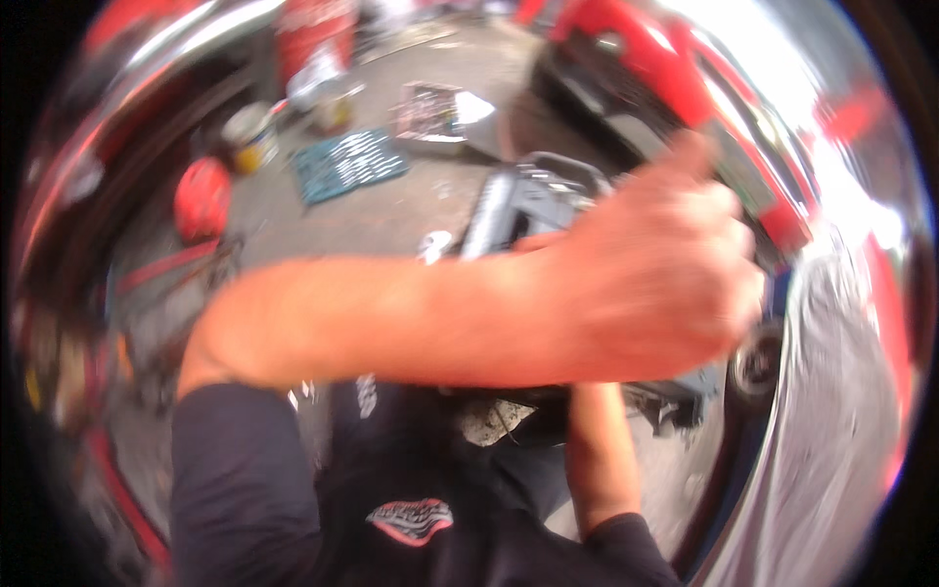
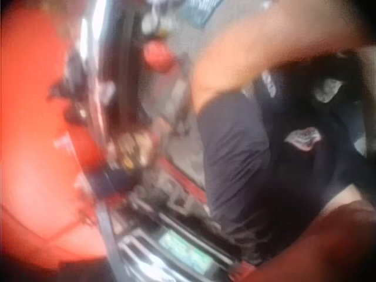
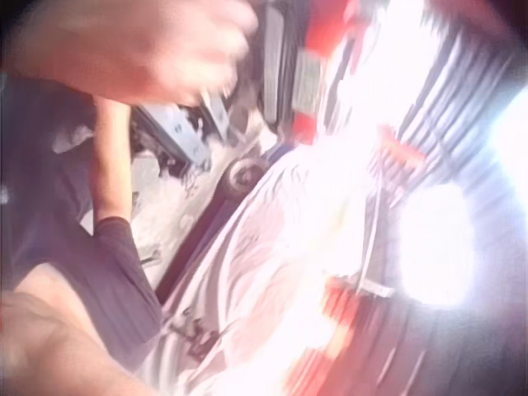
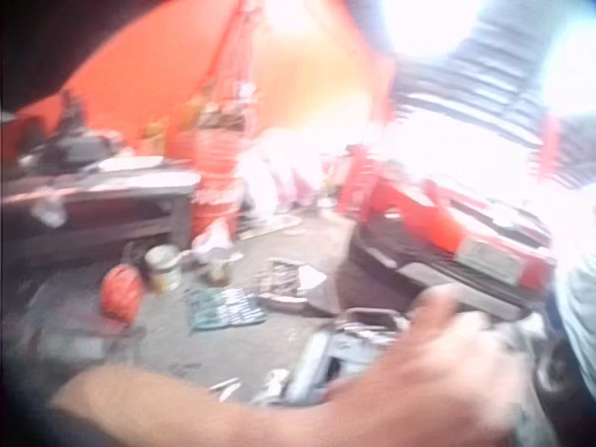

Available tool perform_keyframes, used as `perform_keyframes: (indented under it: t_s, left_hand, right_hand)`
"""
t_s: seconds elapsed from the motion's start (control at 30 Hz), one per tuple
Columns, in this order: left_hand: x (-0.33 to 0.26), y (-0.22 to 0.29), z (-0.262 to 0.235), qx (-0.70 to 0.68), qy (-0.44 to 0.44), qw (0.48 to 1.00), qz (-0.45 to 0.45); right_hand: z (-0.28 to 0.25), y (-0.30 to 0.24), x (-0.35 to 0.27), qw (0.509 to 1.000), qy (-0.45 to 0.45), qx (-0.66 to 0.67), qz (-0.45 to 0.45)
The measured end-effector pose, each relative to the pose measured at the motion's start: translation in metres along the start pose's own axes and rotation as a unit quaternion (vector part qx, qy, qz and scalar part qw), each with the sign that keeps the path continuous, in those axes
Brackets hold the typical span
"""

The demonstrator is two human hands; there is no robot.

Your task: The person assembles a car engine block on a workbench, using a wrench and socket to tighten bolts on the cylinder head. They repeatedly position bolts, turn the wrench, and adjust components on the engine block.

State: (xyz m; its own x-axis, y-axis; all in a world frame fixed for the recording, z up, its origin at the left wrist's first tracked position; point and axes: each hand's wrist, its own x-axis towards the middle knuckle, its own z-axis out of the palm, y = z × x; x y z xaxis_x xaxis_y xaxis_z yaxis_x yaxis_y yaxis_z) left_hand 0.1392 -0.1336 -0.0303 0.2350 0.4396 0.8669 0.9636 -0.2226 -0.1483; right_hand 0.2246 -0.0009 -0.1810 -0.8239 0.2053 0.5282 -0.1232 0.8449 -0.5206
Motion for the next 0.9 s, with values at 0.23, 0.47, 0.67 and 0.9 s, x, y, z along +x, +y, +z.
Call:
perform_keyframes:
  t_s: [0.23, 0.47, 0.67, 0.9]
  left_hand:
    - [0.007, -0.006, 0.006, -0.031, 0.059, 0.998, 0.013]
    - [0.018, 0.002, 0.004, -0.091, 0.016, 0.995, 0.04]
    - [0.039, 0.012, 0.004, 0.028, -0.011, 0.997, 0.07]
    - [0.111, 0.003, 0.094, -0.266, 0.216, 0.937, 0.073]
  right_hand:
    - [-0.004, -0.048, 0.009, 0.971, 0.049, 0.232, 0.009]
    - [-0.003, -0.062, 0.019, 0.971, 0.071, 0.227, 0.022]
    - [-0.02, -0.053, 0.029, 0.956, 0.198, 0.216, -0.008]
    - [-0.165, 0.018, 0.015, 0.887, 0.315, 0.339, 0.003]
